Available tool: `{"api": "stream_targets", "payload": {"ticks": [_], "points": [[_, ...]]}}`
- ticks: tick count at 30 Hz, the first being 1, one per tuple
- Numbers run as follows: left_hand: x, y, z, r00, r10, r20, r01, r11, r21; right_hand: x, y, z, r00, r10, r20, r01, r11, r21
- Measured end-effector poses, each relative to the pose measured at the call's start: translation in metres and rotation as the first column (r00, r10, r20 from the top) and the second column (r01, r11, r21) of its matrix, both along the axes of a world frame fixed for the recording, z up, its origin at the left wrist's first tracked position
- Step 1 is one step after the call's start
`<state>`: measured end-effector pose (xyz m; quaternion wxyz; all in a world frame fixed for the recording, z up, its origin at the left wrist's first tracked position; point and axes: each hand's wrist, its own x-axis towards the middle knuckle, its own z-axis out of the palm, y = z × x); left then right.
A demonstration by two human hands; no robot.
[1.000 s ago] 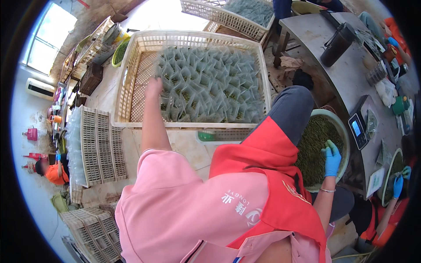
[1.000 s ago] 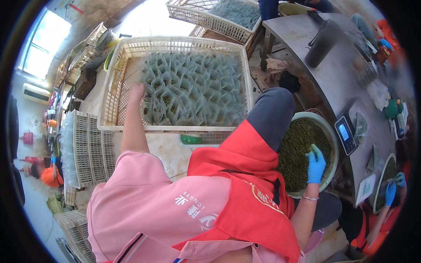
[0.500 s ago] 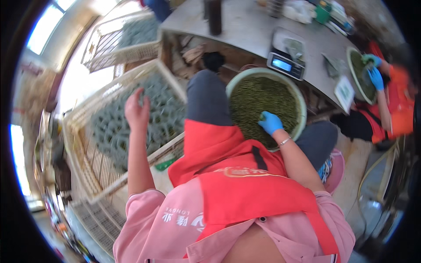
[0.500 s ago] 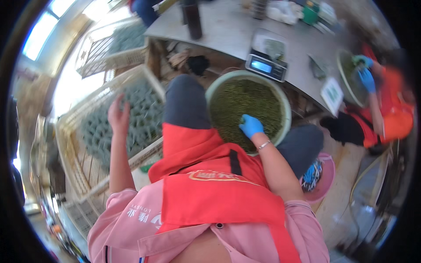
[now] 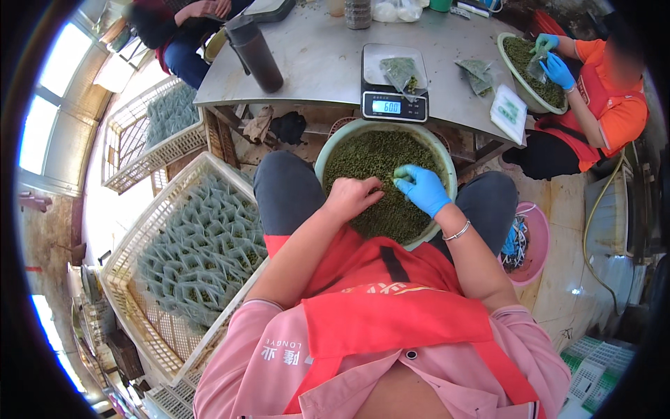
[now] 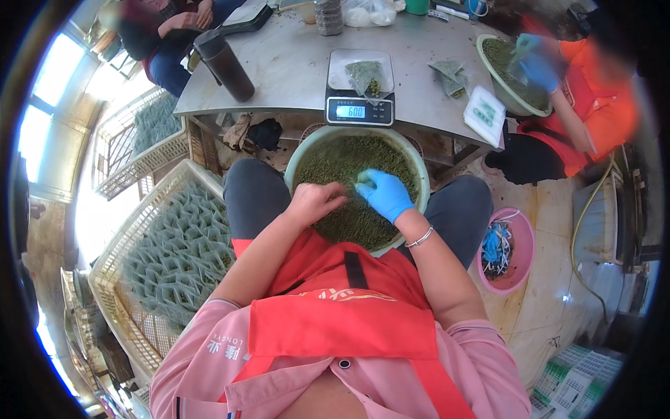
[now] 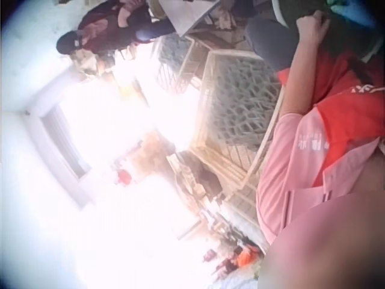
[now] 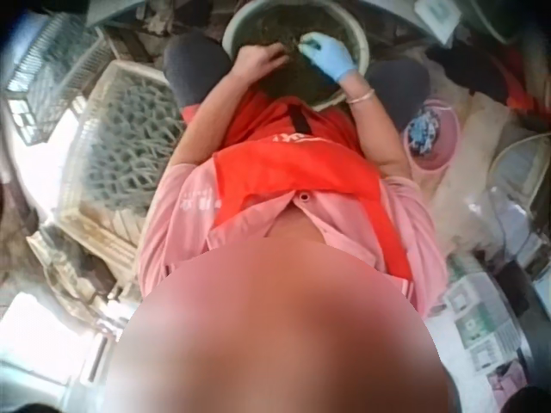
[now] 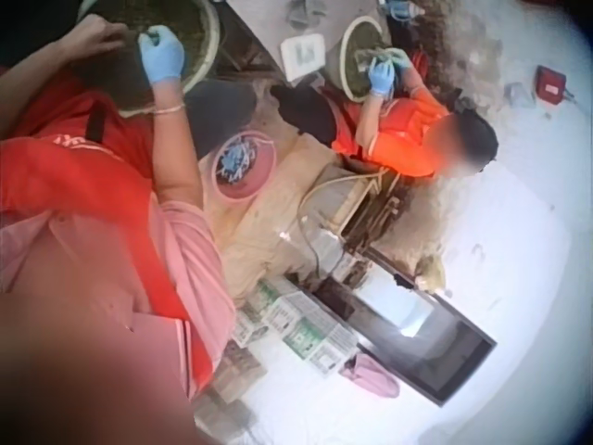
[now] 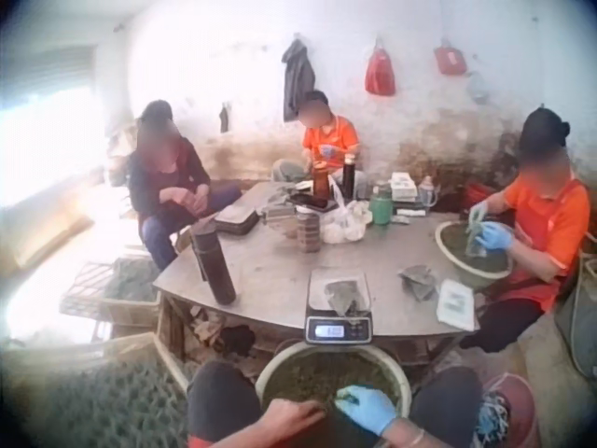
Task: The person scoops green tea leaves from a bowl on their lap into small plastic bags, weighs each bag on a digital scale, and places the filled bags into a crate. The process is repeated continuously.
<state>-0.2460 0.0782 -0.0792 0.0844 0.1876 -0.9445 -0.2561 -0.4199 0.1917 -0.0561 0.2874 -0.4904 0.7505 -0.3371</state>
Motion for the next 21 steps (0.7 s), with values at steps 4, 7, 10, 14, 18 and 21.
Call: {"api": "stream_targets", "payload": {"ticks": [4,7,10,14,18,21], "points": [[0.004,0.0,0.004,0.999,0.033,-0.043,-0.031,0.998,0.062,-0.026,-0.041,0.028,0.959,-0.11,-0.263,0.048,0.971,-0.232],[0.001,-0.003,0.006,0.997,0.045,-0.069,-0.043,0.998,0.038,-0.051,-0.097,0.046,0.822,-0.238,-0.517,0.216,0.971,-0.103],[-0.002,-0.008,0.005,0.995,0.045,-0.086,-0.041,0.998,0.045,-0.077,-0.129,0.039,0.774,-0.255,-0.58,0.275,0.96,-0.055],[0.001,-0.011,0.002,0.993,0.051,-0.104,-0.048,0.998,0.037,-0.075,-0.121,0.029,0.787,-0.333,-0.519,0.215,0.937,-0.275],[0.001,-0.011,0.0,0.966,0.135,-0.222,-0.099,0.981,0.168,-0.041,-0.084,0.033,0.849,-0.376,0.372,0.473,0.854,-0.218],[-0.007,-0.006,0.014,0.898,0.318,-0.304,-0.169,0.887,0.43,-0.025,-0.051,0.0,0.902,-0.266,0.34,0.379,0.865,-0.328]]}}
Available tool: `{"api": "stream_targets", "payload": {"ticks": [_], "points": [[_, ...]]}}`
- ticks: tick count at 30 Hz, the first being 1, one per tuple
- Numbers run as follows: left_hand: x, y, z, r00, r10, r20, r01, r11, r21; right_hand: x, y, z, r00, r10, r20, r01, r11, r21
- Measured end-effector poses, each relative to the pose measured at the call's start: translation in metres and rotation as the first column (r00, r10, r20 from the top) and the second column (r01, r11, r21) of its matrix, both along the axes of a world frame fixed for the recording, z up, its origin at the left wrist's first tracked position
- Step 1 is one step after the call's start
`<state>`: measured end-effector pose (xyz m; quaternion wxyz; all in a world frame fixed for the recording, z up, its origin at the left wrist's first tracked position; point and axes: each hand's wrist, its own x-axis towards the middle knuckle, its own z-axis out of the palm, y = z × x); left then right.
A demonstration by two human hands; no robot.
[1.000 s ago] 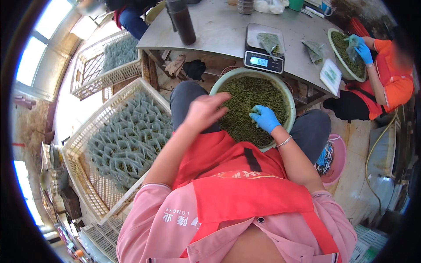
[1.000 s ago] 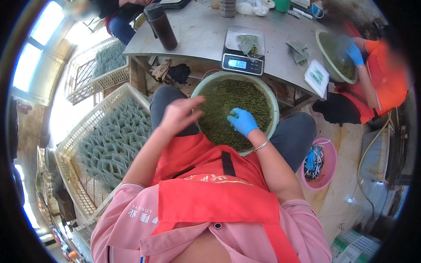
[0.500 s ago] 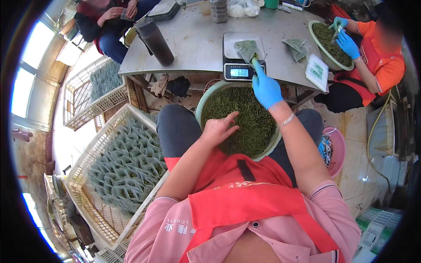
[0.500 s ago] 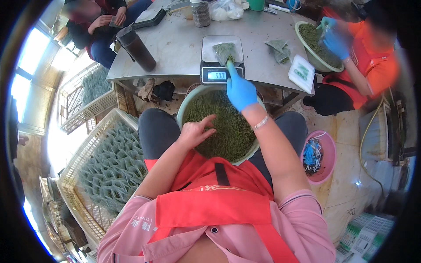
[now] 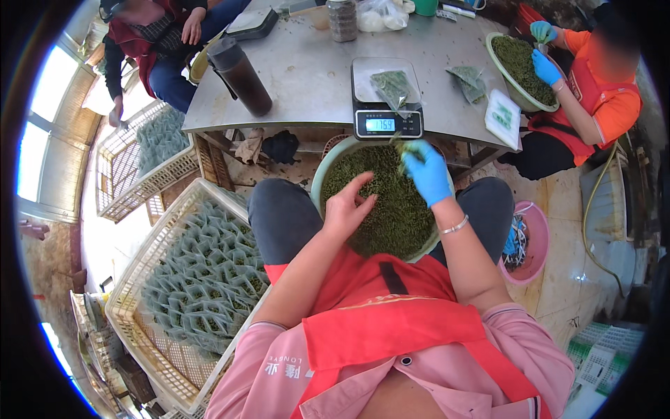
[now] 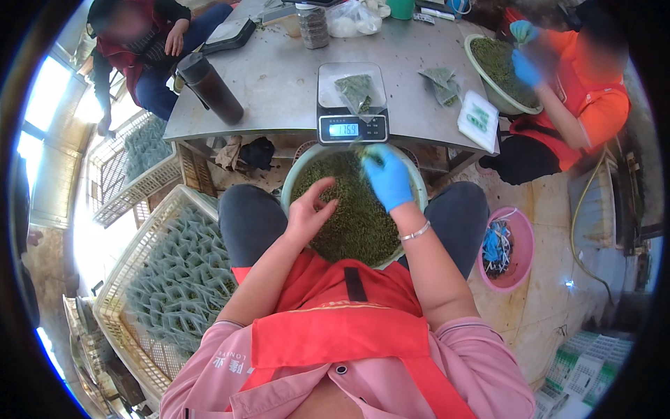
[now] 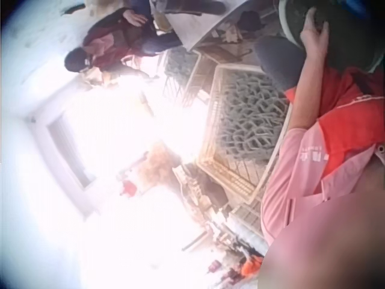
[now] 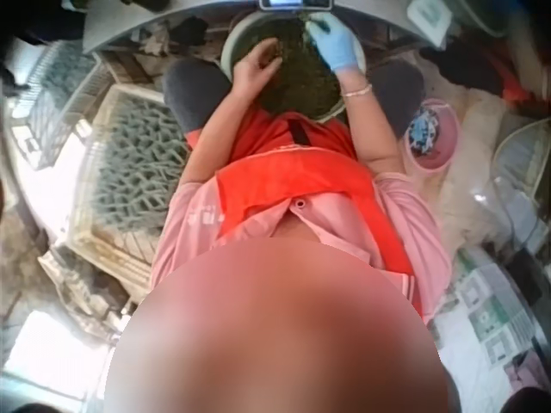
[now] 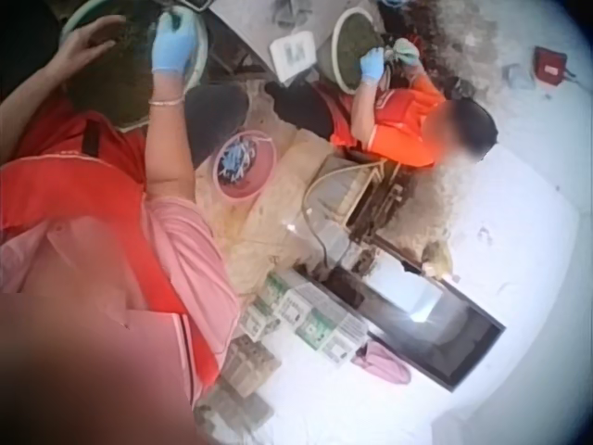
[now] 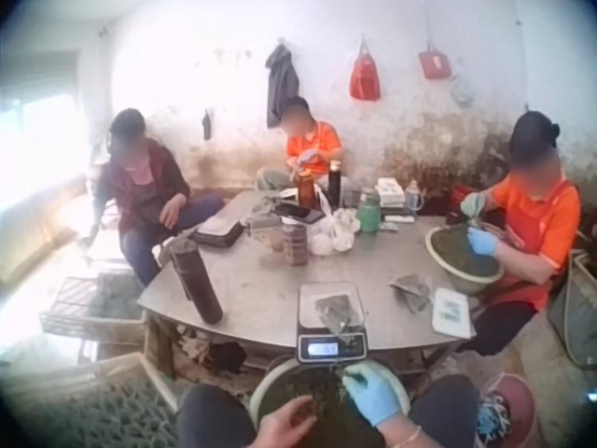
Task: The person scoops green tea leaves from a bowl on their lap into small plastic bags, weighs each bag on a digital scale, and places the filled bags into a crate. The process is repeated continuously.
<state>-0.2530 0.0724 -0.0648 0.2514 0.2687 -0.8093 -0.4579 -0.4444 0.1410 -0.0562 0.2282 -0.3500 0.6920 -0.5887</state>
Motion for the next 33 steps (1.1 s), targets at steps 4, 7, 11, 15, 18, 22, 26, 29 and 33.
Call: {"api": "stream_targets", "payload": {"ticks": [4,7,11,15,18,22,26,29,33], "points": [[-0.003,-0.002,0.005,0.998,-0.057,-0.004,0.057,0.993,0.104,0.035,0.022,0.002,0.947,0.268,0.176,-0.304,0.925,0.23],[-0.003,0.001,-0.002,0.995,-0.088,0.05,0.071,0.959,0.273,0.042,0.023,0.004,0.94,0.277,0.199,-0.323,0.911,0.256],[0.001,-0.001,-0.007,1.0,-0.016,-0.015,0.021,0.883,0.469,0.039,0.02,0.007,0.901,0.279,0.332,-0.354,0.915,0.193],[0.003,-0.003,-0.009,0.994,0.021,-0.104,0.053,0.758,0.651,0.039,0.025,0.007,0.847,0.272,0.457,-0.39,0.902,0.185],[0.003,-0.003,-0.006,0.994,0.029,-0.11,0.057,0.708,0.704,0.038,0.03,0.004,0.813,0.274,0.514,-0.423,0.884,0.198],[0.006,-0.014,-0.008,0.985,0.136,-0.105,-0.037,0.766,0.642,0.032,0.04,0.008,0.794,0.212,0.569,-0.384,0.902,0.2],[0.011,-0.02,-0.022,0.997,-0.075,0.018,0.063,0.924,0.378,0.021,0.049,0.001,0.882,0.306,0.359,-0.413,0.868,0.276],[0.005,-0.017,0.011,0.958,-0.188,0.216,0.218,0.968,-0.125,0.008,0.04,-0.005,0.788,0.28,-0.548,-0.137,0.948,0.288],[-0.008,-0.055,0.025,0.997,-0.016,0.072,0.04,0.943,-0.331,-0.012,-0.007,0.016,0.914,-0.025,-0.405,-0.006,0.997,-0.075]]}}
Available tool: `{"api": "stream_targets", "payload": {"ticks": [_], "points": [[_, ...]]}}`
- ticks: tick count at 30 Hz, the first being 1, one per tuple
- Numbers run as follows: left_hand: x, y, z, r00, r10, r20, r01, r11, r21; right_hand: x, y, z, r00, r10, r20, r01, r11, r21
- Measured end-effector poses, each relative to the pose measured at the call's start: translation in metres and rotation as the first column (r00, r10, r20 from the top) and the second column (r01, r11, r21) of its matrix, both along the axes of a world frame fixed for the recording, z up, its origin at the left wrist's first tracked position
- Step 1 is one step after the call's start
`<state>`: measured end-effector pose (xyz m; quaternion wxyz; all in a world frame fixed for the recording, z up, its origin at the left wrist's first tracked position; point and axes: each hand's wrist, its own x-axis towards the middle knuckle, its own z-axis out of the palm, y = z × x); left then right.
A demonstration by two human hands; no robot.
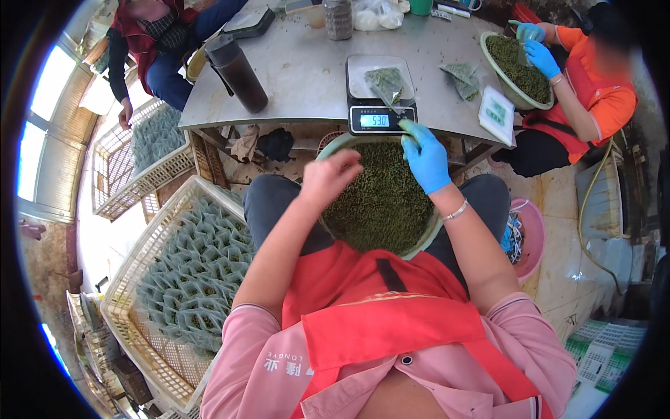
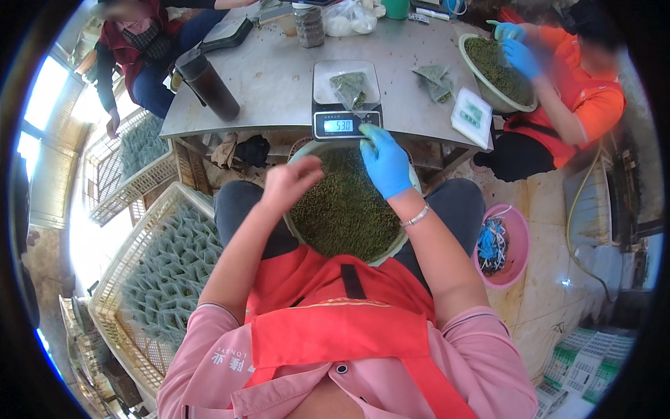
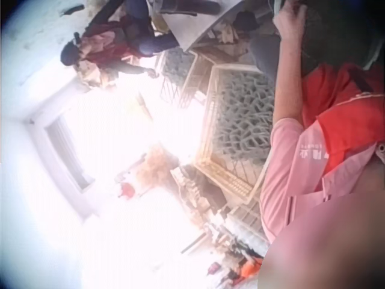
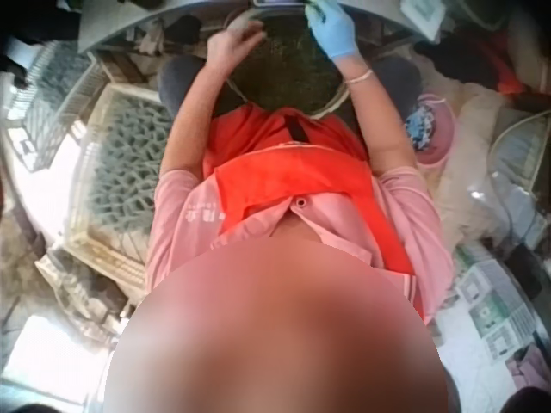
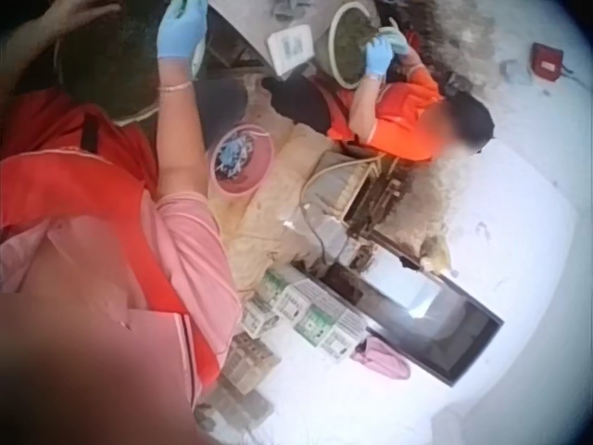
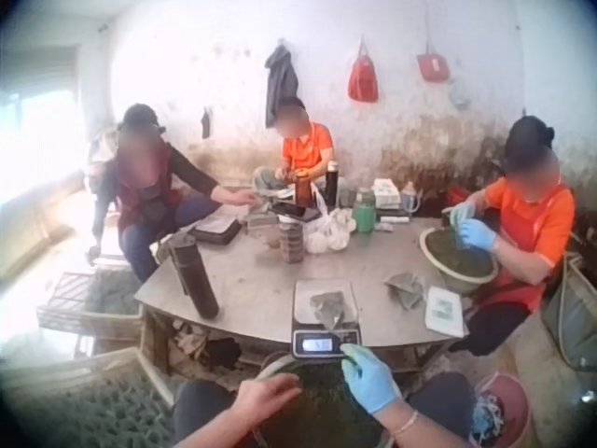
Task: The person scoops green tea leaves from a bowl on their lap into small plastic bags, weighs each bag on a digital scale, and places the filled bags into a crate. The process is repeated continuously.
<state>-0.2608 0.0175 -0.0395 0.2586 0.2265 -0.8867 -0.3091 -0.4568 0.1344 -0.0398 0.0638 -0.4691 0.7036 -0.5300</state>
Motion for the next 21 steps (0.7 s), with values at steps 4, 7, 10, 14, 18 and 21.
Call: {"api": "stream_targets", "payload": {"ticks": [4,7,10,14,18,21], "points": [[-0.007,-0.047,0.004,0.971,0.236,-0.044,-0.231,0.968,0.102,-0.014,-0.045,0.011,0.928,-0.113,-0.355,0.156,0.983,0.094],[-0.008,-0.062,-0.014,0.93,0.362,-0.056,-0.341,0.912,0.228,-0.024,-0.069,0.013,0.852,-0.063,-0.52,0.234,0.934,0.27],[-0.016,-0.059,-0.014,0.903,0.426,-0.053,-0.421,0.903,0.085,-0.032,-0.092,0.033,0.801,0.015,-0.599,0.229,0.916,0.33],[-0.027,-0.065,-0.009,0.887,0.429,-0.171,-0.46,0.856,-0.238,0.007,-0.107,0.061,0.626,0.307,-0.717,0.087,0.886,0.455],[-0.029,-0.061,-0.011,0.842,0.502,0.197,-0.504,0.863,-0.045,0.053,-0.104,0.066,0.668,0.395,-0.631,-0.109,0.89,0.442],[-0.023,-0.062,-0.023,0.878,0.469,0.097,-0.458,0.881,-0.116,0.055,-0.112,0.043,0.704,0.42,-0.573,-0.031,0.824,0.566]]}}
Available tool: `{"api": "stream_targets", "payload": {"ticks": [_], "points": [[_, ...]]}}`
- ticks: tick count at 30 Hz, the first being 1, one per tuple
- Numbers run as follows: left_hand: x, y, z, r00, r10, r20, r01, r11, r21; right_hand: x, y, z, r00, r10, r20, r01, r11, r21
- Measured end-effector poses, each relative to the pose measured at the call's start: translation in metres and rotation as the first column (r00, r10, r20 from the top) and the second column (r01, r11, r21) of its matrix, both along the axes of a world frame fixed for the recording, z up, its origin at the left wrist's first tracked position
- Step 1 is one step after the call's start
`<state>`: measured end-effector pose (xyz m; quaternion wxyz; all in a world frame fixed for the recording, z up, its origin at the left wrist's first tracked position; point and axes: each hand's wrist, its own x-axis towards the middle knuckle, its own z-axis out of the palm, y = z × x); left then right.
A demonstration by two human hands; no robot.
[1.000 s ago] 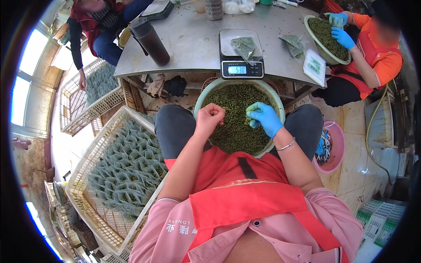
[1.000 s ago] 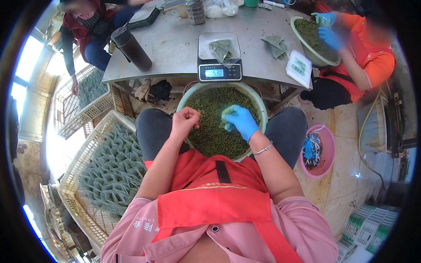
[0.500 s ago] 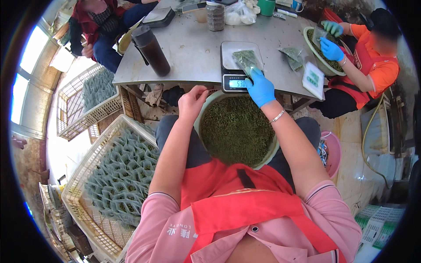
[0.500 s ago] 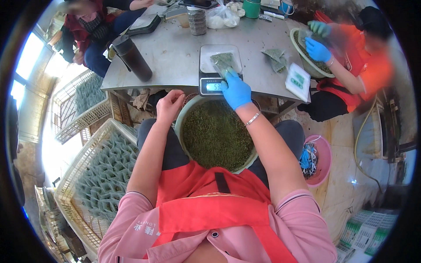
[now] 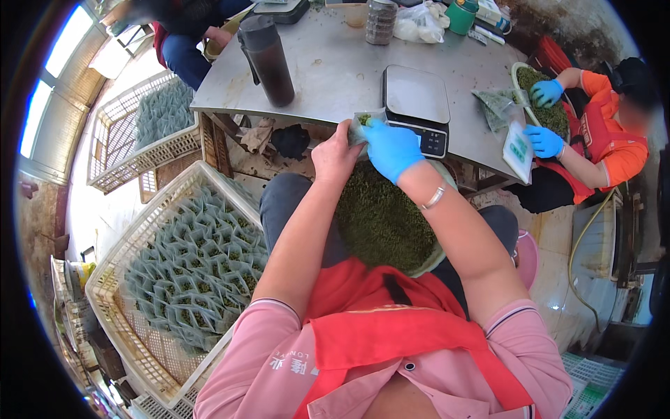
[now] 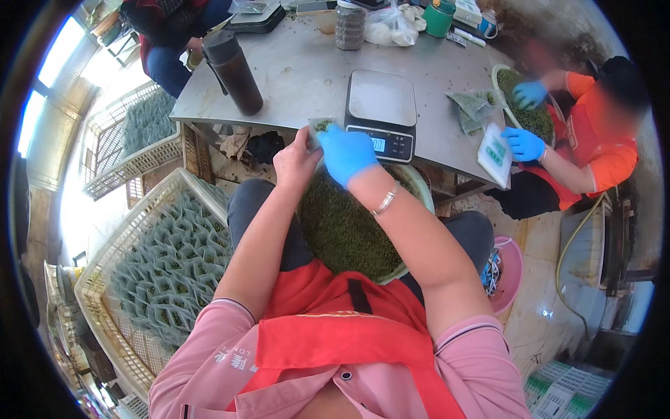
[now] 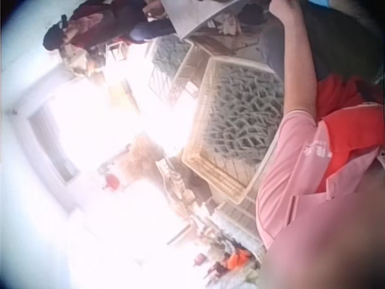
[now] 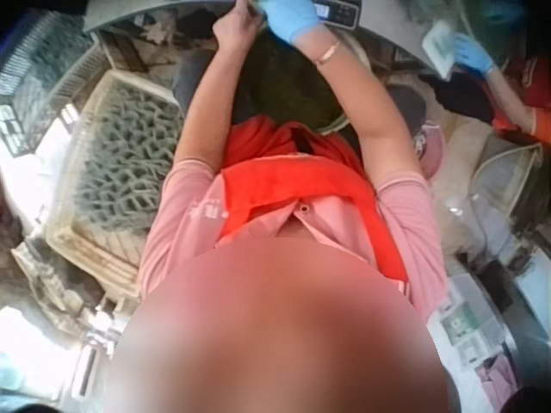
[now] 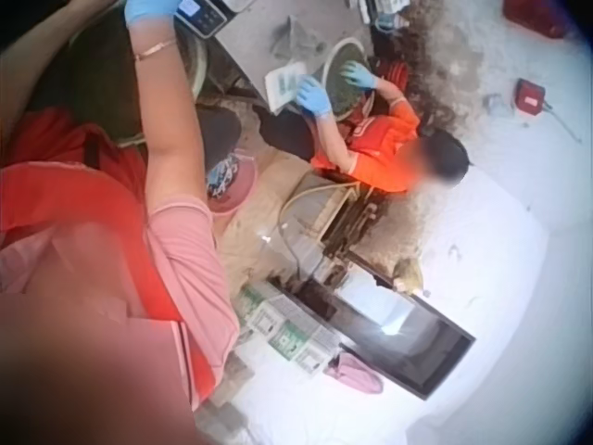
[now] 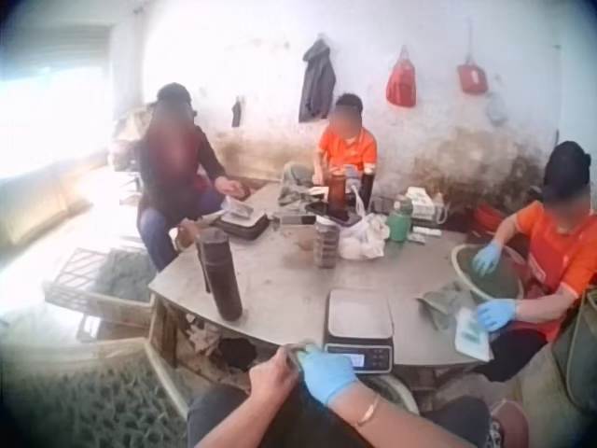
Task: The person scoops green tea leaves from a bowl on their lap into small plastic bags, weighs each bag on a digital scale, and places the filled bags into a crate. The process is repeated continuously.
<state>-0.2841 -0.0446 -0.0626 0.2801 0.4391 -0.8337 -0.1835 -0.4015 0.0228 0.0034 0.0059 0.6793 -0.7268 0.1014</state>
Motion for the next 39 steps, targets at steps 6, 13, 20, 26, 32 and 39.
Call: {"api": "stream_targets", "payload": {"ticks": [6,13,20,26,32,39], "points": [[0.001,0.002,0.001,0.997,-0.027,0.068,0.028,1.0,-0.011,0.006,-0.002,-0.005,0.998,0.048,0.039,-0.048,0.999,0.014],[0.0,0.005,0.005,0.984,-0.069,0.164,0.078,0.996,-0.049,0.012,-0.005,-0.03,0.998,0.011,0.059,-0.01,1.0,-0.012],[0.002,0.003,0.011,0.996,0.072,-0.054,-0.055,0.964,0.259,-0.058,0.049,0.035,0.297,0.088,0.951,0.096,0.988,-0.122],[-0.003,0.0,0.02,0.947,0.225,-0.229,-0.11,0.897,0.427,-0.257,0.064,-0.006,0.026,-0.116,0.993,0.82,0.57,0.045],[0.004,-0.007,0.006,0.913,0.204,-0.354,-0.035,0.902,0.431,-0.291,0.04,-0.016,-0.187,0.061,0.98,0.765,0.636,0.107],[0.044,-0.017,-0.015,0.825,0.236,-0.513,-0.031,0.926,0.377,-0.086,0.028,0.019,0.163,0.377,0.912,0.644,0.659,-0.388]]}}
